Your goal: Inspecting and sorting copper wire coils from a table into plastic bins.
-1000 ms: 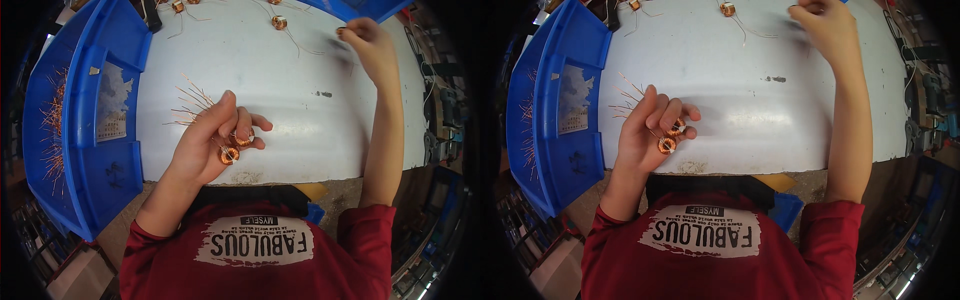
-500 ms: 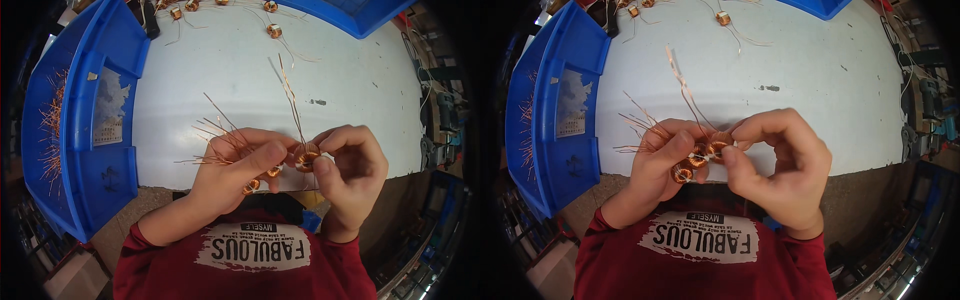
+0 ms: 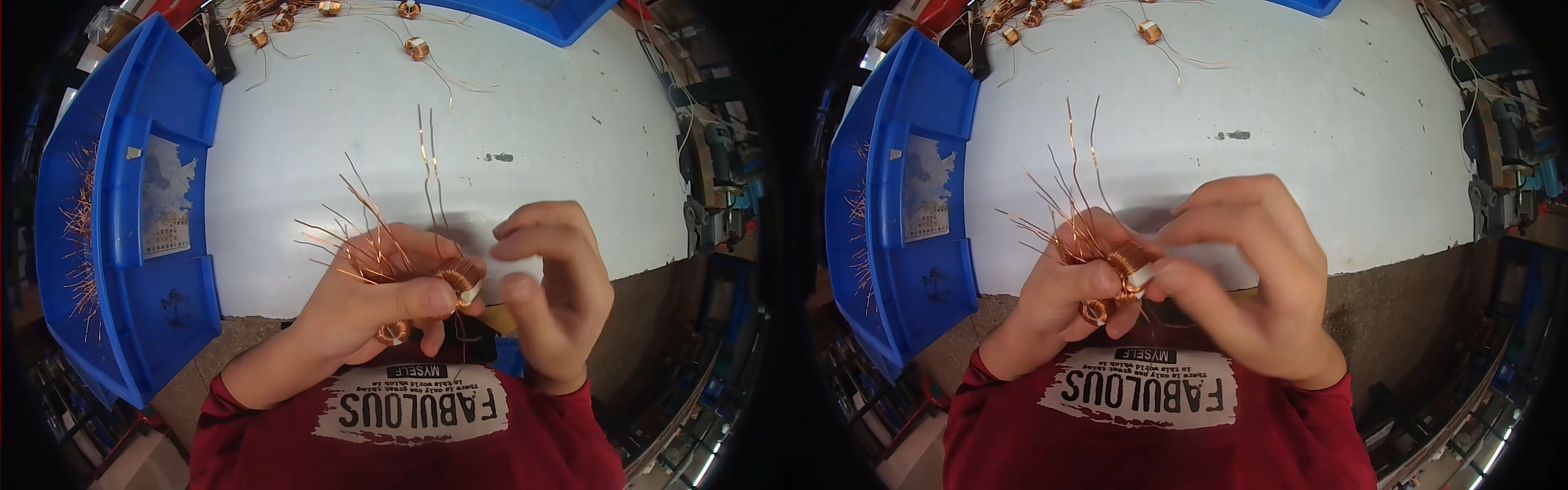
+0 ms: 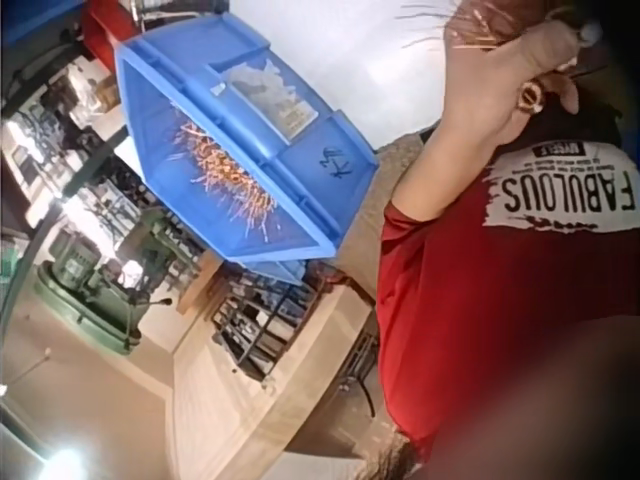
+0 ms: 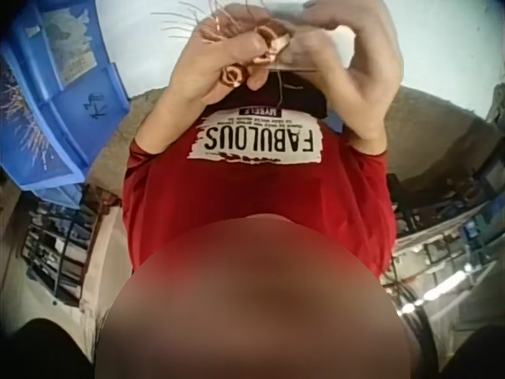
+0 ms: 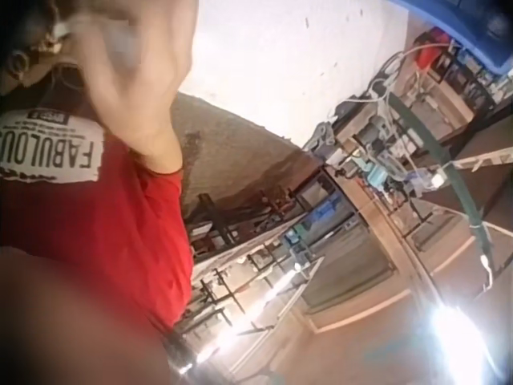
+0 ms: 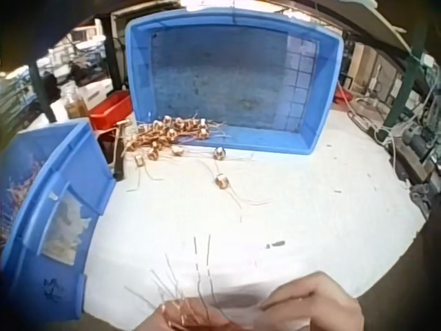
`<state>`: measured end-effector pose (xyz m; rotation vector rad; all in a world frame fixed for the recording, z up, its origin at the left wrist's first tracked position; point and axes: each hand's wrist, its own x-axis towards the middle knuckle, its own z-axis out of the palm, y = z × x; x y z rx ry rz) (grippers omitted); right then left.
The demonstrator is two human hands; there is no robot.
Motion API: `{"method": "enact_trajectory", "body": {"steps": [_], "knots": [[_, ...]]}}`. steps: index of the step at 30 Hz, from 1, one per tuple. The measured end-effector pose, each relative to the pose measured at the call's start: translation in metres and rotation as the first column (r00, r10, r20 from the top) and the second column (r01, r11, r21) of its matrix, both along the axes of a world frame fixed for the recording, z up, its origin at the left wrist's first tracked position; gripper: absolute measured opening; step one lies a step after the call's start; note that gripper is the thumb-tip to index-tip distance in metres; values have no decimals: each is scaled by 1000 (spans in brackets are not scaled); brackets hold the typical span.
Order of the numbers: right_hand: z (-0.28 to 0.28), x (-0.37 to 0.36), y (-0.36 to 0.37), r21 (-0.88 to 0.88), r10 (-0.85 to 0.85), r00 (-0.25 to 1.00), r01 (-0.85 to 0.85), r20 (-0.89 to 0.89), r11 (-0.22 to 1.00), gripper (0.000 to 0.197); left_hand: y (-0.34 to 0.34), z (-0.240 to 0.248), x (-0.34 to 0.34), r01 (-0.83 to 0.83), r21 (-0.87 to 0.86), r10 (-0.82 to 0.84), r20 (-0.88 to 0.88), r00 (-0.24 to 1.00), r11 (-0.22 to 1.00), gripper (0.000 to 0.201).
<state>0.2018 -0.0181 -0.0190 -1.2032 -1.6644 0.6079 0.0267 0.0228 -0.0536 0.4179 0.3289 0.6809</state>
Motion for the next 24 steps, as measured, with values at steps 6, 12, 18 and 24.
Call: {"method": "enact_trajectory", "body": {"steps": [6,12,18,24], "knots": [[-23,21,1,-174,59,981,-92,-184,980,45,-2,1,12,28,-102,-31,-25,999,994,34],[-34,33,1,-146,148,952,-192,-269,971,59,-9,-2,34,-11,-145,-5,-107,994,989,33],[-38,32,5,-75,208,914,-248,-348,966,64,-6,-21,31,116,43,-114,-39,993,992,35],[-38,30,7,-61,256,889,-300,-379,952,71,4,-14,31,230,3,-230,12,973,973,37]]}}
